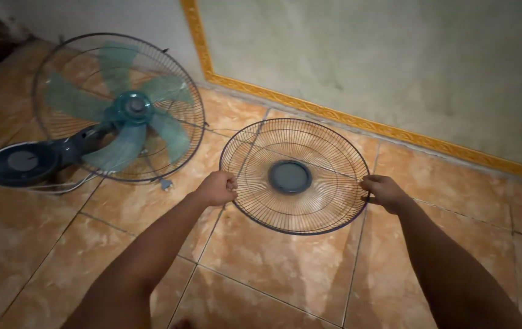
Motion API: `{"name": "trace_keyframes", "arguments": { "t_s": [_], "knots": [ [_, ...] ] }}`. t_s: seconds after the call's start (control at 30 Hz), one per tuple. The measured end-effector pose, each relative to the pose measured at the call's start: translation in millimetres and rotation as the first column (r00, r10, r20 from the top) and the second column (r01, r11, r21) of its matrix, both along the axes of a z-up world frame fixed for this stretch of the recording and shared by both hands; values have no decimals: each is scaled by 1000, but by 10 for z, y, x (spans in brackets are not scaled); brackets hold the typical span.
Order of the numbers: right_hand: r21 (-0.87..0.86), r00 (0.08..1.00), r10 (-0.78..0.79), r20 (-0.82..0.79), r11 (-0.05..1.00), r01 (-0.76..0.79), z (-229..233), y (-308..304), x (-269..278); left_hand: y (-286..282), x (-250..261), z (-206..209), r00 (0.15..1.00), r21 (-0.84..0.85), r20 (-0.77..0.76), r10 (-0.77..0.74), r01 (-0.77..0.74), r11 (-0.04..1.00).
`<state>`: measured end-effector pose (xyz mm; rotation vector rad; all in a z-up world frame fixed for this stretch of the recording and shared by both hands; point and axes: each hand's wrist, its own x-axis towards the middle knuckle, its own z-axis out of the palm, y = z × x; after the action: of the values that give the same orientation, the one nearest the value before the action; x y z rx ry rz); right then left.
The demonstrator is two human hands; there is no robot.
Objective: The person unplugs a wall-mounted fan, removes it from the wall, and places it on the floor. They then disassemble the fan by removing the front grill, the fan blades, and the central hub nut, leaving the components separated on the floor.
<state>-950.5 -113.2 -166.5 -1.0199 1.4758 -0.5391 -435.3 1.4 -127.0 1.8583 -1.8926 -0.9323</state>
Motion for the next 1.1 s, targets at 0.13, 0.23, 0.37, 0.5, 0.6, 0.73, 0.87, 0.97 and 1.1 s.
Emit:
{"name": "trace_keyframes", "arguments": {
  "t_s": [0.13,0.23,0.37,0.5,0.6,0.73,0.87,0.97,1.1],
  "knots": [
    [16,999,-35,-39,999,35,102,90,-32,-146,-180,-175,986,-50,165,-11,20,999],
    [55,994,12,-109,998,-6,107,141,-16,-205,-220,-309,985,-90,173,9,6,996],
    [104,994,31,-108,994,-20,5,184,54,-273,-161,-430,979,-125,199,42,-17,992],
    [135,988,65,-140,990,-46,-106,186,68,-322,-116,-596,975,-108,215,54,-31,994],
    [113,969,86,-230,992,-61,-171,141,71,-346,-163,-683,942,-93,333,42,-11,996],
    [13,902,105,-420,994,-110,-283,84,44,-368,-318,-563,868,43,496,-22,0,999],
    [-3,723,200,-661,963,-270,-481,-56,32,-403,-558,-227,829,223,556,-51,-90,971],
    [-18,540,255,-802,894,-448,-618,-81,67,-512,-659,35,830,249,555,-62,-95,964],
    [23,452,258,-854,887,-462,-436,-122,400,-407,-611,126,915,142,403,14,-77,987]
  ]
}}
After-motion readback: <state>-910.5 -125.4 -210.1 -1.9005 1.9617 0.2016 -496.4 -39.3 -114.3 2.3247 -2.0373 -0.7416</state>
